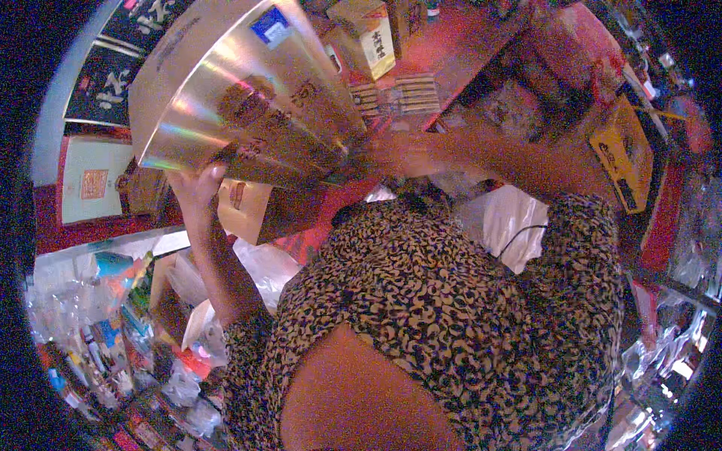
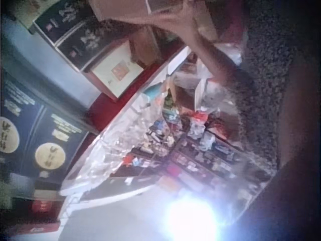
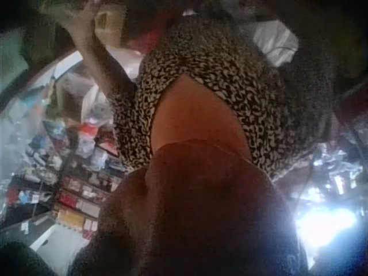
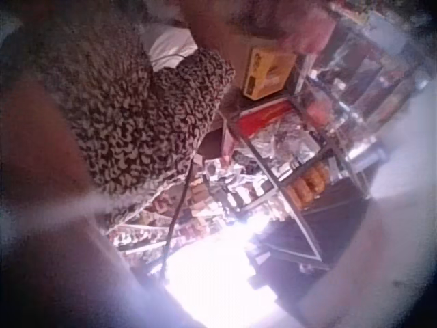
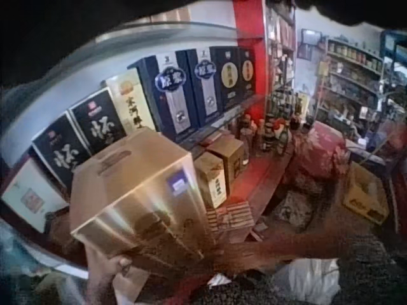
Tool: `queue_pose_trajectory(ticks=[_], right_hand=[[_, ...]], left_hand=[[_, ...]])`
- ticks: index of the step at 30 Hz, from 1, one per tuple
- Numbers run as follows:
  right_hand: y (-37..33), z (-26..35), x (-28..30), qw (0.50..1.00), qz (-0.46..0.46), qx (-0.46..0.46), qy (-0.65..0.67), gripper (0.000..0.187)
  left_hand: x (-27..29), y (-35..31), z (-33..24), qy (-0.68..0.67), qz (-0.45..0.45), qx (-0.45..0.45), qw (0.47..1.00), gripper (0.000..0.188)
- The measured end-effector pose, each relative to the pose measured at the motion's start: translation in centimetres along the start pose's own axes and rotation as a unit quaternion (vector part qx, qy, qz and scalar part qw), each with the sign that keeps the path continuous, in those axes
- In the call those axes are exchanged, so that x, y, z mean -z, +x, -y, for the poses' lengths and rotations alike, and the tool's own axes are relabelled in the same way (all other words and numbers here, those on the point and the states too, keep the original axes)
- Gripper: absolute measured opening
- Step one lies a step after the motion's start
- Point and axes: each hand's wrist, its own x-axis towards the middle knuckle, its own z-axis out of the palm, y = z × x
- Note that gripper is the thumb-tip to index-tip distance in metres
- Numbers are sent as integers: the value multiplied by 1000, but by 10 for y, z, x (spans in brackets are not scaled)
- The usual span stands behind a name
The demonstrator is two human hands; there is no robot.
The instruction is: The person wipes the surfaces of several cardboard boxes with a white cloth. They pick up boxes from a shelf, wipe them, and place them back, repeating this process for multiple items.
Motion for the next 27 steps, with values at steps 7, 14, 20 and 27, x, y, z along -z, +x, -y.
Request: queue_pose_trajectory(ticks=[7, 14, 20, 27], right_hand=[[5, -8, 184, 881, -469, 7, -57, 30], [69, -10, 174, 773, -612, -26, -163, 34], [68, 12, 125, 821, -561, -8, -102, 36], [47, 14, 38, 921, -386, 47, 2, 31]], left_hand=[[17, -6, -6, 28, 75, -59, 995, 107], [9, 3, -6, -4, 80, -24, 997, 113], [23, 4, 3, -7, 66, 0, 998, 96], [26, -10, 4, 11, 50, 59, 997, 127]])
